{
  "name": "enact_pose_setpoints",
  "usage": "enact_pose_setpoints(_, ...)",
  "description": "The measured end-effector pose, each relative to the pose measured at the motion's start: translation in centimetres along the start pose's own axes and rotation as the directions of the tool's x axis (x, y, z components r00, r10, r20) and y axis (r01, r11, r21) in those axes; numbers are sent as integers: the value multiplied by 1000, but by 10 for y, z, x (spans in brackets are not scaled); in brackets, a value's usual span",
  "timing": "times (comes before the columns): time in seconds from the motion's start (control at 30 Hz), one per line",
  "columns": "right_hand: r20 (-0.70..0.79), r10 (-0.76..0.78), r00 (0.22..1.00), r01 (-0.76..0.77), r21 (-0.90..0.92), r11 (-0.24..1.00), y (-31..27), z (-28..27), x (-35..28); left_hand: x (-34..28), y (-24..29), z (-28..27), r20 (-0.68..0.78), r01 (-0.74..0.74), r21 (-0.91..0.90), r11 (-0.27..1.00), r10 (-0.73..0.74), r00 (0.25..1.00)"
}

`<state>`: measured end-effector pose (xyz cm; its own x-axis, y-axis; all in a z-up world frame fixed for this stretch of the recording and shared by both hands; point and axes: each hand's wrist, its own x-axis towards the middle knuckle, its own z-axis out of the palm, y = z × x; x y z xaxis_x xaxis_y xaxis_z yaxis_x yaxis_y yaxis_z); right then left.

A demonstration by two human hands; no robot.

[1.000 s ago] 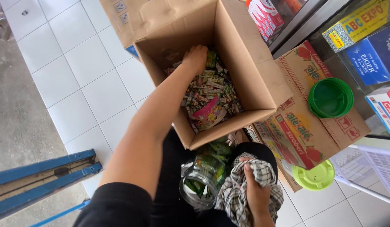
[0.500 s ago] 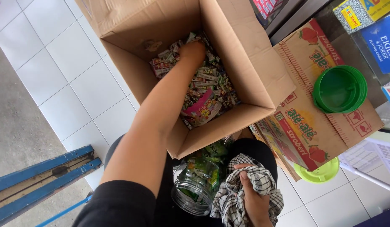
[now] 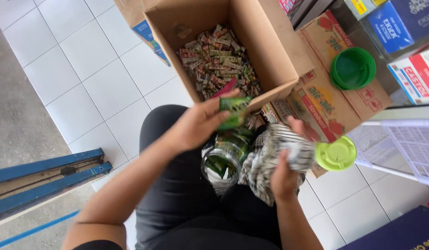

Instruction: Taking candy packets from a cardboard box, wiping them with a cloth, and filling a plastic jar.

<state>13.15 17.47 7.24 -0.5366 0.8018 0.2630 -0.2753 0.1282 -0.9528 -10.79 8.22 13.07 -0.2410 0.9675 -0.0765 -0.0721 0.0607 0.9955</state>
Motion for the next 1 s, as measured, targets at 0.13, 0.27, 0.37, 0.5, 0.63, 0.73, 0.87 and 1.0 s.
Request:
enact_pose_setpoints(0.13, 310, -137, 941, 271, -442, 855, -5, 49, -23, -55, -55, 69, -106, -53, 141, 989, 69, 992)
enact_pose_setpoints(0.27, 245, -76, 967, 170, -388, 906, 19, 45, -33, -87, -34, 82, -99, -6, 118, 993, 17, 995)
enact_pose_setpoints(0.37, 166, 156, 974, -106, -274, 956, 13, 27, -38, -110, -22, 86, -33, 53, 135, 989, -48, 998)
enact_pose_setpoints(0.5, -105, 407, 907, -413, -398, 819, 1, -2, -40, -125, -33, 80, -74, 84, 101, 991, -76, 994)
enact_pose_setpoints(0.63, -60, 308, 949, -314, -246, 917, -28, 24, -59, -127, -85, 98, -210, -101, -342, 934, 28, 977)
enact_pose_setpoints(0.73, 351, 97, 931, -73, -80, 994, -43, 53, -83, -129, -102, 117, -178, -139, -807, 574, -12, 984)
enact_pose_setpoints(0.87, 553, 1, 833, 283, -428, 858, -63, 69, -103, -131, -48, 114, -151, 9, -883, 470, -302, 941)
enact_pose_setpoints(1.0, 603, 108, 790, 449, -691, 567, -65, 60, -110, -144, -67, 110, 97, 174, -898, 404, -205, 974)
